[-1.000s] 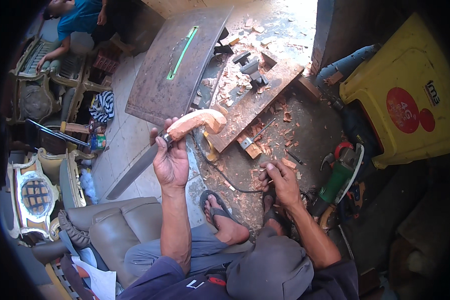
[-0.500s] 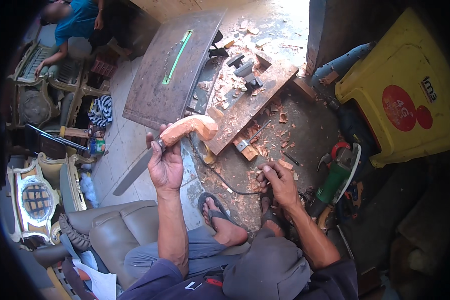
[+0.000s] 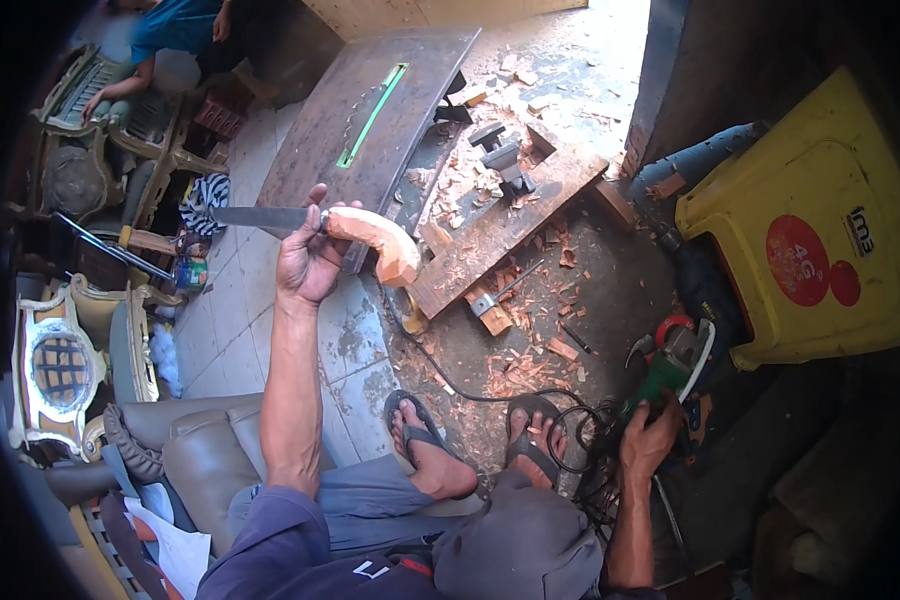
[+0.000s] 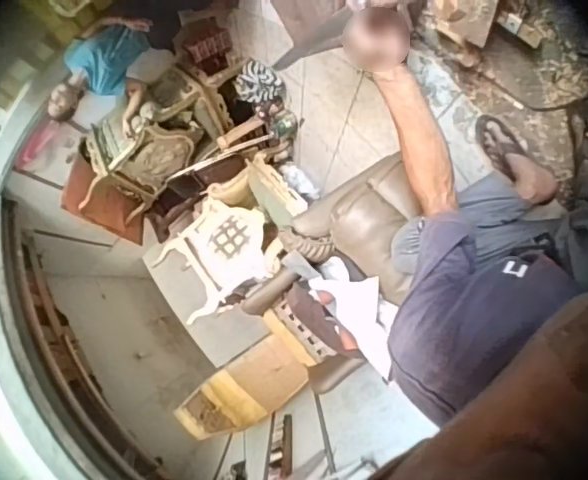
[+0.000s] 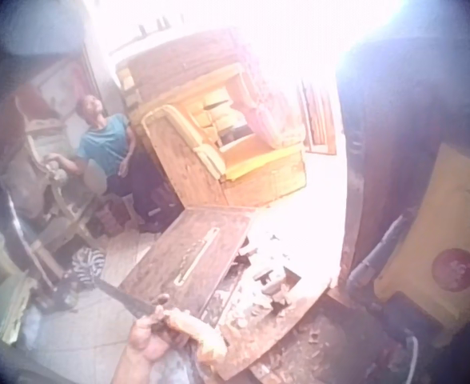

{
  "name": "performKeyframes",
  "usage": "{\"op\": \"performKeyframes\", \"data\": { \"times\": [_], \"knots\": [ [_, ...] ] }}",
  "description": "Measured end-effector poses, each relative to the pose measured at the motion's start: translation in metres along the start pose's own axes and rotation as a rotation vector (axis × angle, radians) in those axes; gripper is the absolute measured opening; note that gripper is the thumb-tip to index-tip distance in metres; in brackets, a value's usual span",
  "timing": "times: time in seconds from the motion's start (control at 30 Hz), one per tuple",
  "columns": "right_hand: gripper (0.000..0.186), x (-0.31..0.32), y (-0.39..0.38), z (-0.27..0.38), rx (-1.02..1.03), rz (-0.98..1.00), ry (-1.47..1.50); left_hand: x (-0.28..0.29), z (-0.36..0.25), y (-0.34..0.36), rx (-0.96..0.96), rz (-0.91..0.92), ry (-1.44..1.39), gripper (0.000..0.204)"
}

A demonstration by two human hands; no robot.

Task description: The person carves a wooden handle with a knife and grinds it with an angle grinder.

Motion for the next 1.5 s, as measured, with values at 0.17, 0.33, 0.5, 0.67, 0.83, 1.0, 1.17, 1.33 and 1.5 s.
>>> {"op": "performKeyframes", "data": {
  "times": [0.17,0.33,0.5,0.67,0.83,1.0,1.17,1.33,1.5],
  "knots": [
    [0.044,0.004,0.006,-0.025,-0.167,0.095,0.187,0.004,0.006,-0.007,-0.020,0.037,-0.123,0.037],
    [0.046,0.006,0.016,-0.011,-0.125,0.080,0.172,0.003,0.007,-0.018,-0.044,0.132,-0.197,0.038],
    [0.057,0.001,0.028,-0.006,-0.081,0.040,0.188,-0.006,0.010,-0.030,-0.116,0.050,-0.147,0.036],
    [0.070,-0.005,0.048,-0.005,-0.176,0.097,0.172,-0.025,0.054,-0.063,-0.097,-0.134,-0.044,0.034],
    [0.079,-0.009,0.053,-0.007,-0.230,0.107,0.127,-0.019,0.097,-0.081,-0.104,-0.320,-0.005,0.028],
    [0.085,-0.009,0.053,-0.004,-0.236,0.119,0.149,-0.017,0.108,-0.086,-0.136,-0.388,0.027,0.027],
    [0.078,-0.014,0.057,-0.003,-0.239,0.100,0.110,-0.021,0.101,-0.080,-0.092,-0.426,0.212,0.027],
    [0.072,-0.015,0.058,-0.015,-0.226,0.109,0.156,-0.003,0.110,-0.066,-0.090,-0.505,0.261,0.028],
    [0.064,-0.003,0.038,-0.012,-0.183,0.230,0.428,0.012,0.147,-0.075,-0.171,-0.542,0.002,0.027]
  ]
}}
Point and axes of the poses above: each hand's wrist, its own y-axis towards the middle knuckle, its own x-axis out of the back of the hand, z = x × y, the point moved 7 cm from there along y, towards the middle knuckle, and after that the axes turned 13 degrees about z, right-handed, at the moved point
